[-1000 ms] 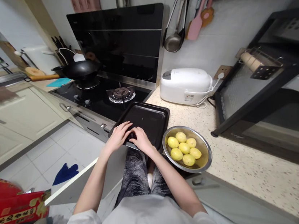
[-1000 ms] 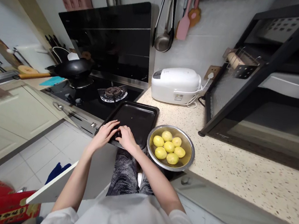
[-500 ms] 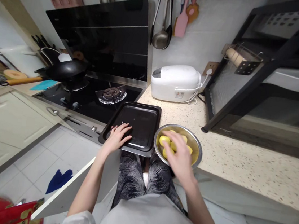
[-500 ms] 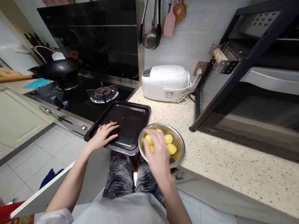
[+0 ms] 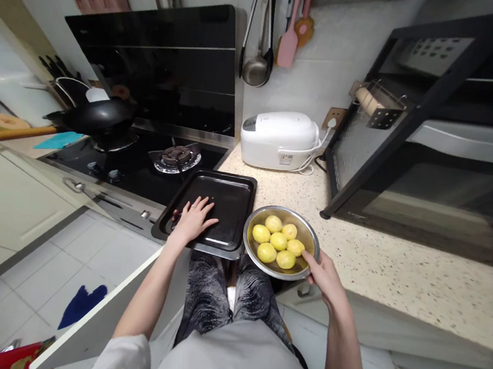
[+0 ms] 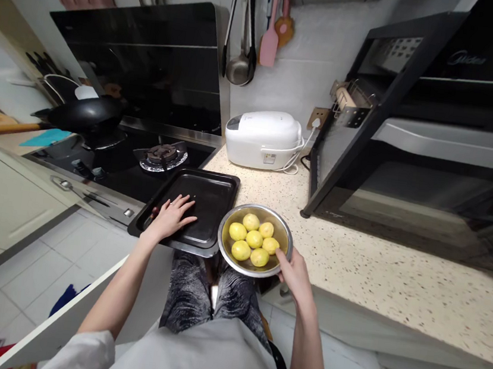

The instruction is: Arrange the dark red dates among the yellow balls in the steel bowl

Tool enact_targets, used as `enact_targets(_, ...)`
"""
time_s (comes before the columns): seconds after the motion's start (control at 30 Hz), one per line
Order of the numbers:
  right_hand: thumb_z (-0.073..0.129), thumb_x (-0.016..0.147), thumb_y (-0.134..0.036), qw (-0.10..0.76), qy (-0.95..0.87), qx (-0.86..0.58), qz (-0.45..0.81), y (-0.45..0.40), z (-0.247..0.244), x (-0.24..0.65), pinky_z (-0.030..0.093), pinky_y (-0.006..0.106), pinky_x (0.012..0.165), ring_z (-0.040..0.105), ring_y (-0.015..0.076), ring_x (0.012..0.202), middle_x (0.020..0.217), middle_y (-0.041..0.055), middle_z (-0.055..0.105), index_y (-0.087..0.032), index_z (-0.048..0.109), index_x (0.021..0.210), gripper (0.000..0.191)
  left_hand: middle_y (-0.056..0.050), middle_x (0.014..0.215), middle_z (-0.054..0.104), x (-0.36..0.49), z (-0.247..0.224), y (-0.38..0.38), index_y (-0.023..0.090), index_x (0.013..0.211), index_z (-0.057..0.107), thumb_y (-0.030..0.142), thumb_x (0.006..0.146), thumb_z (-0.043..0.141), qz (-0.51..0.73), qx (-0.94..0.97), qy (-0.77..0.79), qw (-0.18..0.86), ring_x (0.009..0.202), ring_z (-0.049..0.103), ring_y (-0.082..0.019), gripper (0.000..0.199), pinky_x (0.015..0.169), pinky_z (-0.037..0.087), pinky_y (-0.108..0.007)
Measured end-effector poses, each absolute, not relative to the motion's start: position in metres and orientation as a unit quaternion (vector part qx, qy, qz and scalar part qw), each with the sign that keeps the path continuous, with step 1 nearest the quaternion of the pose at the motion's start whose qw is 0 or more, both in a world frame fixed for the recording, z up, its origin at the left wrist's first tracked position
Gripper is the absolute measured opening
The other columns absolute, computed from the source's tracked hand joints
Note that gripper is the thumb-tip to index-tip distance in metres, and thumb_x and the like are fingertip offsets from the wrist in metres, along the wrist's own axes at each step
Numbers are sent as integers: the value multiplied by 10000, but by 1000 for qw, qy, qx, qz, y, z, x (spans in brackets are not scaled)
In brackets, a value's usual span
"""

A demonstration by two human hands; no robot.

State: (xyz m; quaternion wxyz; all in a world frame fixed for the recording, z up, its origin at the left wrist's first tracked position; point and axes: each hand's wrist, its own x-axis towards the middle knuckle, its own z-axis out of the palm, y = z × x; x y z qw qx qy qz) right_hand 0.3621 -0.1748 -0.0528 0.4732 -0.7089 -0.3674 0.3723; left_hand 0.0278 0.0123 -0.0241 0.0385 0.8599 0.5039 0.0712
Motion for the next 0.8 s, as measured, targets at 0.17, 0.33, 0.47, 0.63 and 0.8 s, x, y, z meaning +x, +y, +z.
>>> enact_targets(0.17,548,742,-544,468,-367,-726,345,-171,-50,363,366,259,395,504,157,338,446,-65,536,-216,568,827,340,-207,1650,417,23,-24,23,193,1482,553,451,1031,559,62,849,522,48,1572,344,-361,519,1225,371,-565)
enact_targets(0.33,477,797,-474,434,-413,-758,260,-162,-28,356,414,293,463,542,184,356,446,-40,556,-216,596,797,284,-185,1653,414,28,-10,9,215,1498,517,453,1024,569,184,852,477,117,1593,301,-343,533,1257,328,-561)
enact_targets(0.47,427,865,-400,396,-478,-772,134,-140,3,344,441,308,566,597,208,466,516,11,620,-180,695,909,350,-95,1640,446,62,7,-22,292,1538,457,463,1065,473,334,831,373,242,1572,354,-249,502,1306,279,-468)
enact_targets(0.63,409,947,-272,299,-531,-791,-52,-97,46,311,407,299,658,679,247,731,824,140,766,-118,732,1213,445,-126,1665,362,134,5,-36,253,1570,393,481,1044,516,461,750,321,349,1583,310,-266,586,1325,227,-435)
enact_targets(0.8,415,1034,-253,178,-599,-774,-102,-61,75,267,429,291,677,701,240,719,826,134,766,-106,507,1538,532,-138,1689,282,179,-4,0,237,1566,369,421,1048,528,551,574,421,435,1603,257,-256,573,1330,183,-409)
